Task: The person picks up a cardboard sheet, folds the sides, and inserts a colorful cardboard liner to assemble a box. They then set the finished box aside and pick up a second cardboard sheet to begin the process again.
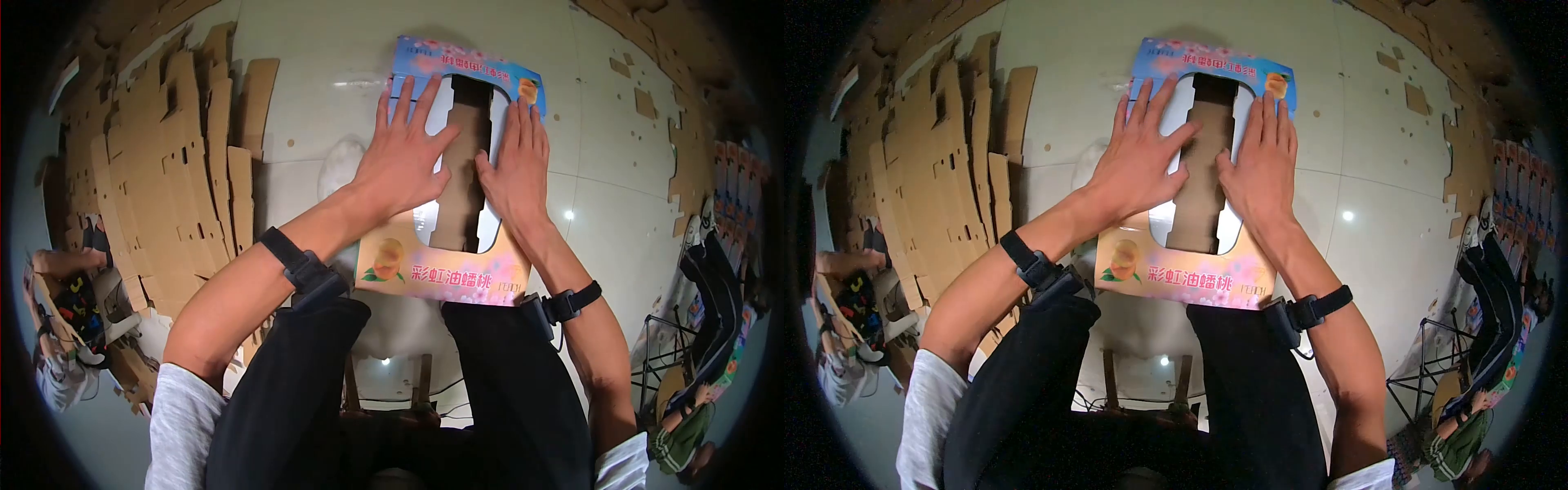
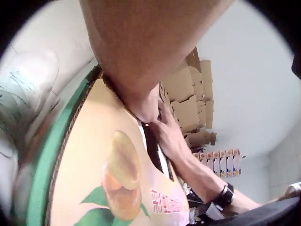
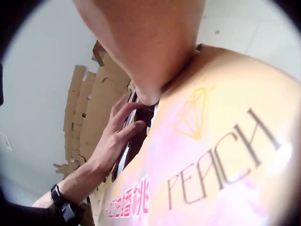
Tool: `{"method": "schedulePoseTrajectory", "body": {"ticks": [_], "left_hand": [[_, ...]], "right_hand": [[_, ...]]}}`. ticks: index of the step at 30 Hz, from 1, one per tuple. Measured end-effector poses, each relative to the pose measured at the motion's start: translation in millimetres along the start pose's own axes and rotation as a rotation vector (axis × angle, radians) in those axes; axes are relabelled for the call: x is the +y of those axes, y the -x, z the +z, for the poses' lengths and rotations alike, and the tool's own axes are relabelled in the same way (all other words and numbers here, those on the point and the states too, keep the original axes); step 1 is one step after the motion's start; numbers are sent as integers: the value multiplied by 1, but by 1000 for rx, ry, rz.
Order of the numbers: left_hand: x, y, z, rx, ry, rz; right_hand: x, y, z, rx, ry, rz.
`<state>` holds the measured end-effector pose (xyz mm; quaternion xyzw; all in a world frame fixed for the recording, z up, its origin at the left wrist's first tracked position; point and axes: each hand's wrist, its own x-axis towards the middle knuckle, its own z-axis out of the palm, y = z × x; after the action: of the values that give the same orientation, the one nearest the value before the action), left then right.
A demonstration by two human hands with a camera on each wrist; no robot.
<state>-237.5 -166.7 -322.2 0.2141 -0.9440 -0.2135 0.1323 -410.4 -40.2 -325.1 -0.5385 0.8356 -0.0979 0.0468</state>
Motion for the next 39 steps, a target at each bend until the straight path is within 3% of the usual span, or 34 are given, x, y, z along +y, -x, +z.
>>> {"method": "schedulePoseTrajectory", "body": {"ticks": [6, 12, 14, 15, 18, 21, 24, 27, 29, 34, 35, 37, 39], "left_hand": [[3, -2, -24, -222, -103, -43], [-3, 6, -13, -141, -147, 0], [-9, 7, -12, -123, -122, 13], [-12, 6, -13, -125, -107, 20], [-25, 6, -24, -100, 78, -4], [-57, 11, -30, -69, 405, -106], [-101, 47, -45, 12, 370, -226], [-143, 118, -69, 154, -18, -421], [-139, 156, -91, 206, -206, -569], [-159, 251, -76, 2, -244, -986], [-160, 260, -75, 13, -237, -969], [-160, 276, -73, 26, -224, -945], [-161, 276, -72, 69, -211, -995]], "right_hand": [[6, -5, -5, -40, -206, -50], [8, -9, -9, -7, -261, -34], [12, -12, -7, 94, -419, 47], [27, -12, 7, 232, -289, 82], [51, -12, 5, -61, -705, 732], [63, 8, -1, -553, -1542, 940], [62, 10, -19, -601, -1341, 905], [89, 21, -27, -643, -1252, 824], [113, 40, -25, -474, -1299, 946], [211, 110, -27, -18, -1593, 1209], [230, 130, -30, 136, -1634, 1183], [278, 180, -30, 381, -1711, 1333], [326, 215, -15, 895, -1458, 1890]]}}
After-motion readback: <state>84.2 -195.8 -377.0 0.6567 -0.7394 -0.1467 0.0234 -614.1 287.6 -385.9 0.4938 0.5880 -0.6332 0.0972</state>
